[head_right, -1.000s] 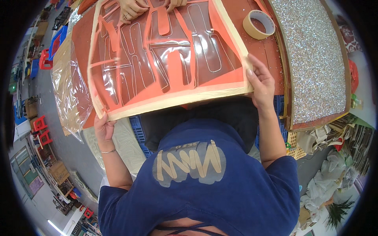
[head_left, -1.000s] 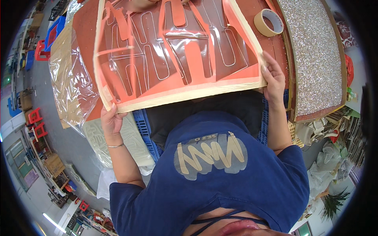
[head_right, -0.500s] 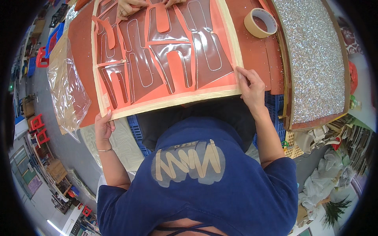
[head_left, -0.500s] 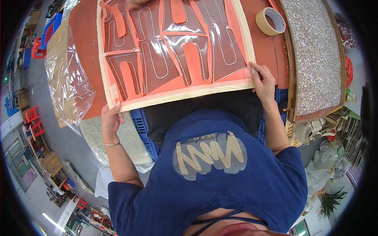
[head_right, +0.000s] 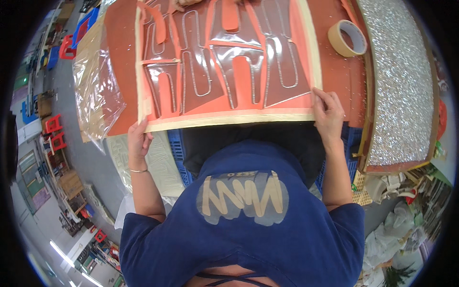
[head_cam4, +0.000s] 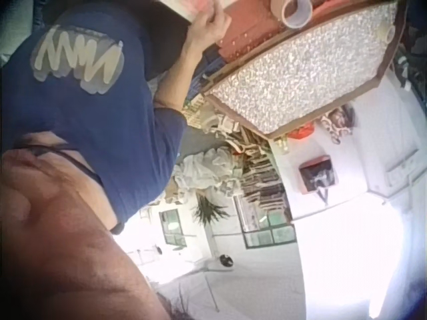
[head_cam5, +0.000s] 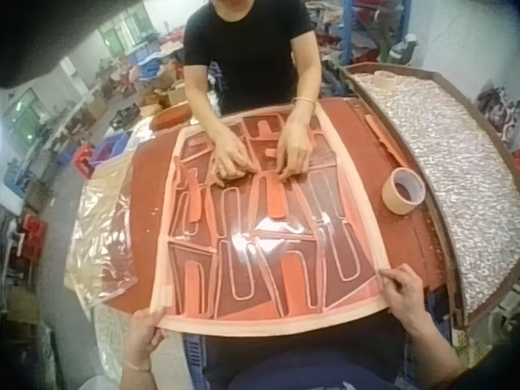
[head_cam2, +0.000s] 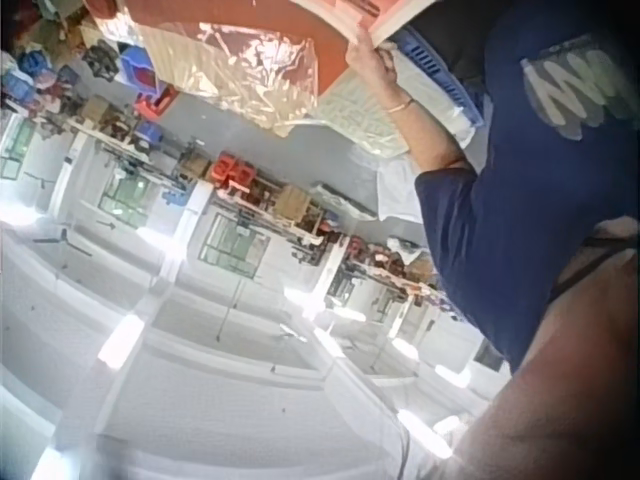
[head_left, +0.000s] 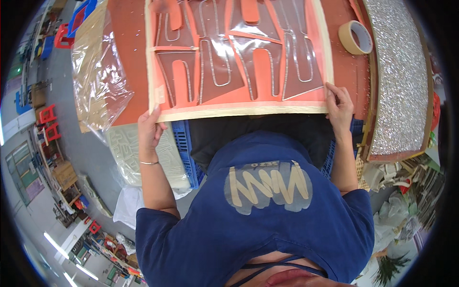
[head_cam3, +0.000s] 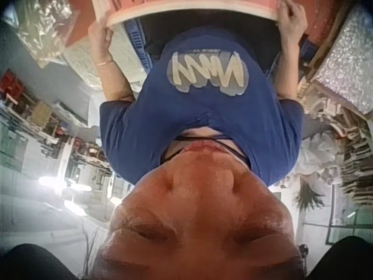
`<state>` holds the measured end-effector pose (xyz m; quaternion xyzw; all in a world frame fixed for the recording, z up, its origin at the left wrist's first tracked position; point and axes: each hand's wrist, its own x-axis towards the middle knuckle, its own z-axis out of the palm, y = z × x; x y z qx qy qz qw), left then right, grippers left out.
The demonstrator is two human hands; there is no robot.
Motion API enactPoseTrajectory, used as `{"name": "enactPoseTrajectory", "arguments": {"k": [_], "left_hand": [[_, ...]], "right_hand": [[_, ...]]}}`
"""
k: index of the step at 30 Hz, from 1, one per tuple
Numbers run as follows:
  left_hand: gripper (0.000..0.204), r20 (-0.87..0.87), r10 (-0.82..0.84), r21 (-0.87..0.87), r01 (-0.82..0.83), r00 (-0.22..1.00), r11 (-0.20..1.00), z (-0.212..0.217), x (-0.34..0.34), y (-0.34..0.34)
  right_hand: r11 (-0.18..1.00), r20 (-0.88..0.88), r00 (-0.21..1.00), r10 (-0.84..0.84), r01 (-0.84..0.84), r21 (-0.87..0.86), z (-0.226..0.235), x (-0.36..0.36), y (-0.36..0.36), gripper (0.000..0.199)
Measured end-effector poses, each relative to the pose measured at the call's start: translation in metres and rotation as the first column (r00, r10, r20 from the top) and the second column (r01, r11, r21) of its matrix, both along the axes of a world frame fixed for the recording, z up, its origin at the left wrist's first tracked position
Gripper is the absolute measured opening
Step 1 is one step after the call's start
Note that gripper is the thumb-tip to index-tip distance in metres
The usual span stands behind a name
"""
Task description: Arranging glittery shoe upper patterns on a plastic sheet and covering them with a second layer of plastic for protection or processing.
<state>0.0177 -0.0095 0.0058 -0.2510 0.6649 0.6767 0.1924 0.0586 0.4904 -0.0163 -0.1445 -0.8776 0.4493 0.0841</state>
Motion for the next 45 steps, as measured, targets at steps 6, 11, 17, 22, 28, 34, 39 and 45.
{"name": "enactPoseTrajectory", "arguments": {"k": [6,11,17,22,28,34,39,45], "left_hand": [[0.027,0.009,0.015,-0.065,-0.014,1.0,0.998,-0.001,-0.004,0.014],[0.024,0.018,0.018,-0.051,-0.017,1.0,0.999,0.001,-0.005,0.012],[0.026,0.013,-0.043,-0.014,0.043,0.999,0.999,0.002,-0.006,0.002],[0.027,0.069,-0.118,0.004,0.118,0.991,0.993,0.016,-0.013,0.003],[0.027,0.075,-0.11,-0.091,0.116,0.991,0.989,0.005,-0.012,0.004],[0.023,0.081,-0.093,-0.098,0.1,0.992,0.99,0.005,-0.012,0.005],[0.022,0.07,-0.093,-0.1,0.099,0.993,0.99,0.003,-0.011,0.005],[0.022,0.082,-0.095,-0.105,0.103,0.992,0.989,0.005,-0.012,0.006]], "right_hand": [[0.999,0.039,0.999,-0.006,0.007,-0.046,0.007,-0.001,0.0,0.021],[0.998,0.055,0.998,0.008,-0.005,-0.062,0.002,-0.001,0.003,0.022],[0.996,0.035,0.999,0.014,-0.011,-0.089,-0.003,0.0,0.006,0.024],[0.998,0.012,1.0,0.002,-0.001,-0.057,0.001,-0.001,0.002,0.025],[0.997,0.007,1.0,0.009,-0.008,-0.078,-0.003,-0.001,0.005,0.025],[0.998,0.011,1.0,-0.001,0.001,-0.059,-0.001,-0.001,0.003,0.024],[0.998,0.022,1.0,-0.012,0.013,-0.069,-0.002,-0.001,0.004,0.024],[0.997,0.001,1.0,-0.008,0.008,-0.072,-0.005,0.0,0.006,0.024]]}}
